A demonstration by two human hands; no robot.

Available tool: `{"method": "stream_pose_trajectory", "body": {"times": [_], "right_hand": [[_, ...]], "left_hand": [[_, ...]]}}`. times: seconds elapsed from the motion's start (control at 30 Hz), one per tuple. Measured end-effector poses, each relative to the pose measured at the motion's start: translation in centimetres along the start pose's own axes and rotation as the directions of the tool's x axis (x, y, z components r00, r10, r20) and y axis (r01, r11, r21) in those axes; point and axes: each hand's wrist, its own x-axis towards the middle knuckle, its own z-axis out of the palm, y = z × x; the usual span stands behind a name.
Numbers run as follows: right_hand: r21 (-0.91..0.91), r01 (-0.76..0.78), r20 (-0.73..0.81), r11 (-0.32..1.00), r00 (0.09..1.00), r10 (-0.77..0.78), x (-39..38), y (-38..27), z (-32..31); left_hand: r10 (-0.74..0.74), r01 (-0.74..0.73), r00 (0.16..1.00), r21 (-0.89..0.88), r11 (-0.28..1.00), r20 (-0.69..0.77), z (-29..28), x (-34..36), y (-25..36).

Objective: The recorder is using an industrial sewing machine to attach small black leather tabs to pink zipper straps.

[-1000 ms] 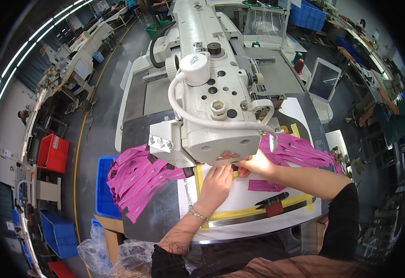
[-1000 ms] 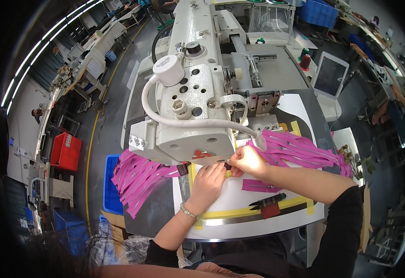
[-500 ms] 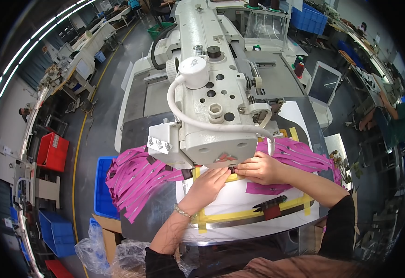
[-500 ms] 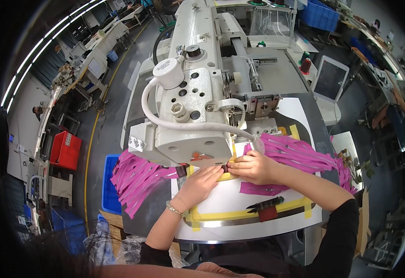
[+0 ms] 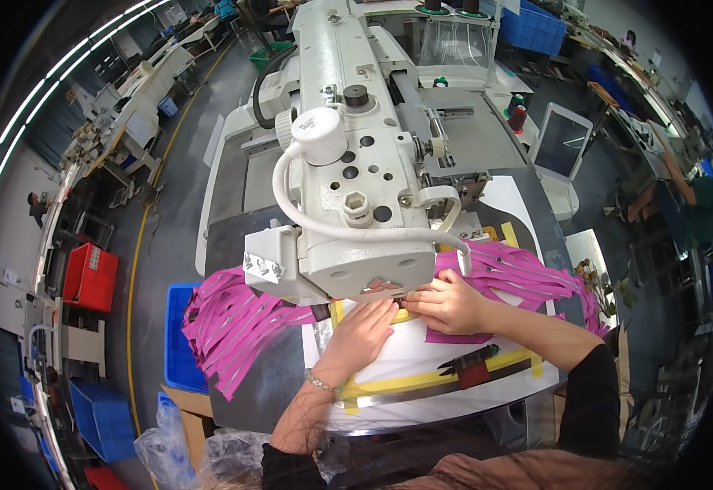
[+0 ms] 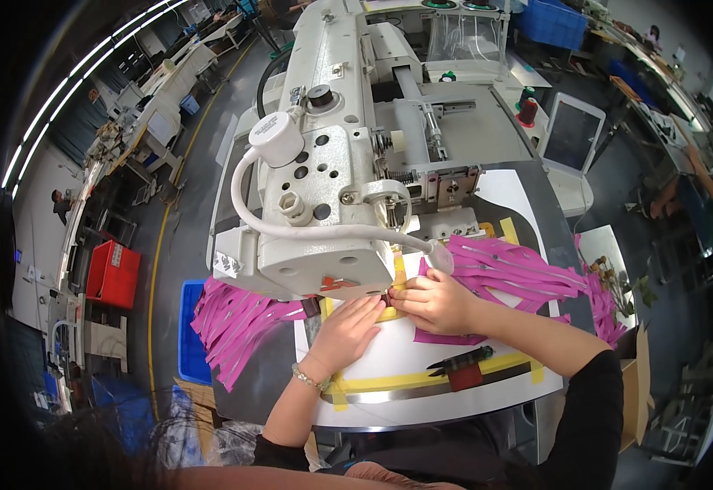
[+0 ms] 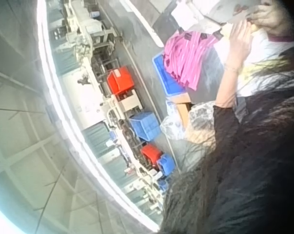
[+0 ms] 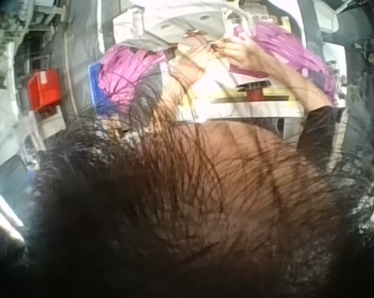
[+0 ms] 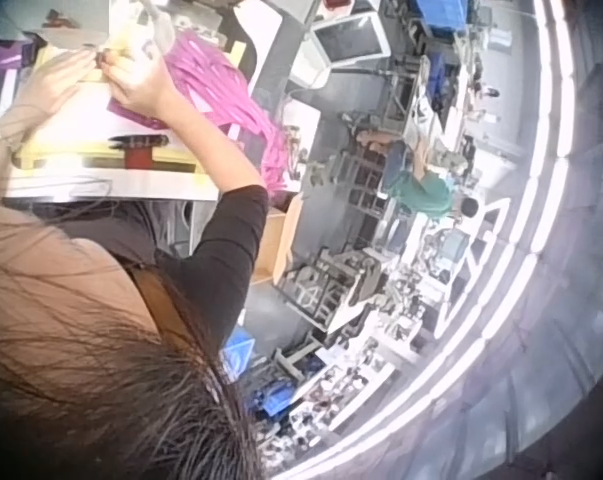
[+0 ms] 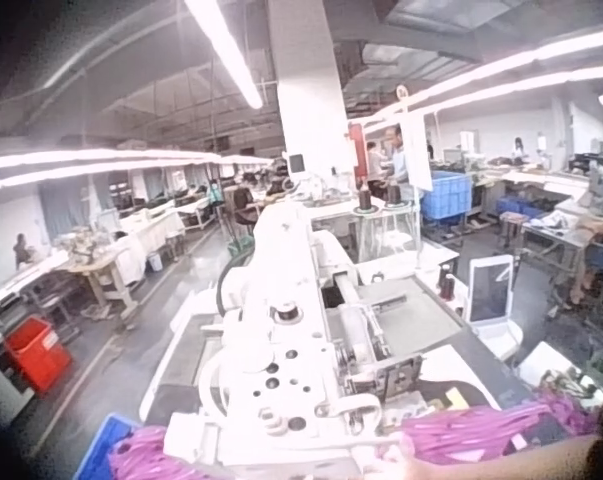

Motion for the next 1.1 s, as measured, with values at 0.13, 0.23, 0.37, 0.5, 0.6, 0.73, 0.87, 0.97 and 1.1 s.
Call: {"method": "stream_pose_trajectory", "body": {"times": [0.13,0.23,0.37,0.5,0.6,0.73,0.87,0.97,1.1], "right_hand": [[-0.125,-0.098,-0.036,0.987,0.995,0.095,-1.7,-1.4,-0.1],[-0.149,-0.310,-0.136,0.939,0.947,0.291,-3.4,-1.3,-1.2],[-0.064,-0.598,-0.452,0.799,0.731,0.511,-6.4,1.1,-5.2],[0.014,-0.717,-0.407,0.697,0.633,0.659,-8.7,2.0,-6.5],[0.032,-0.713,-0.375,0.700,0.641,0.670,-8.5,2.2,-6.6],[0.112,-0.720,-0.238,0.685,0.650,0.722,-7.4,3.3,-6.8],[0.149,-0.701,-0.212,0.698,0.667,0.714,-7.3,4.5,-6.6],[0.261,-0.686,-0.135,0.679,0.670,0.730,-7.3,5.1,-6.0],[0.003,-0.302,-0.407,0.953,0.870,0.277,-5.0,2.1,-4.8]], "left_hand": [[0.006,-0.006,1.000,0.011,1.000,0.002,0.3,-0.1,0.0],[0.001,-0.001,1.000,-0.001,1.000,0.001,0.4,-0.3,-0.3],[-0.009,0.009,0.999,-0.005,1.000,-0.037,0.0,-0.1,0.0],[-0.007,0.007,0.999,-0.011,1.000,-0.041,0.2,0.1,-0.1],[-0.006,0.006,0.999,-0.012,1.000,-0.050,0.1,0.0,0.0],[-0.031,0.030,0.999,-0.044,0.999,-0.028,0.2,-0.2,-0.2],[-0.051,0.049,0.998,-0.091,0.995,-0.023,0.4,-0.3,-0.2],[-0.053,0.051,0.998,-0.116,0.992,-0.017,-0.1,-0.3,-0.2],[-0.034,0.031,0.999,-0.189,0.981,-0.011,-0.1,-0.3,-0.7]]}}
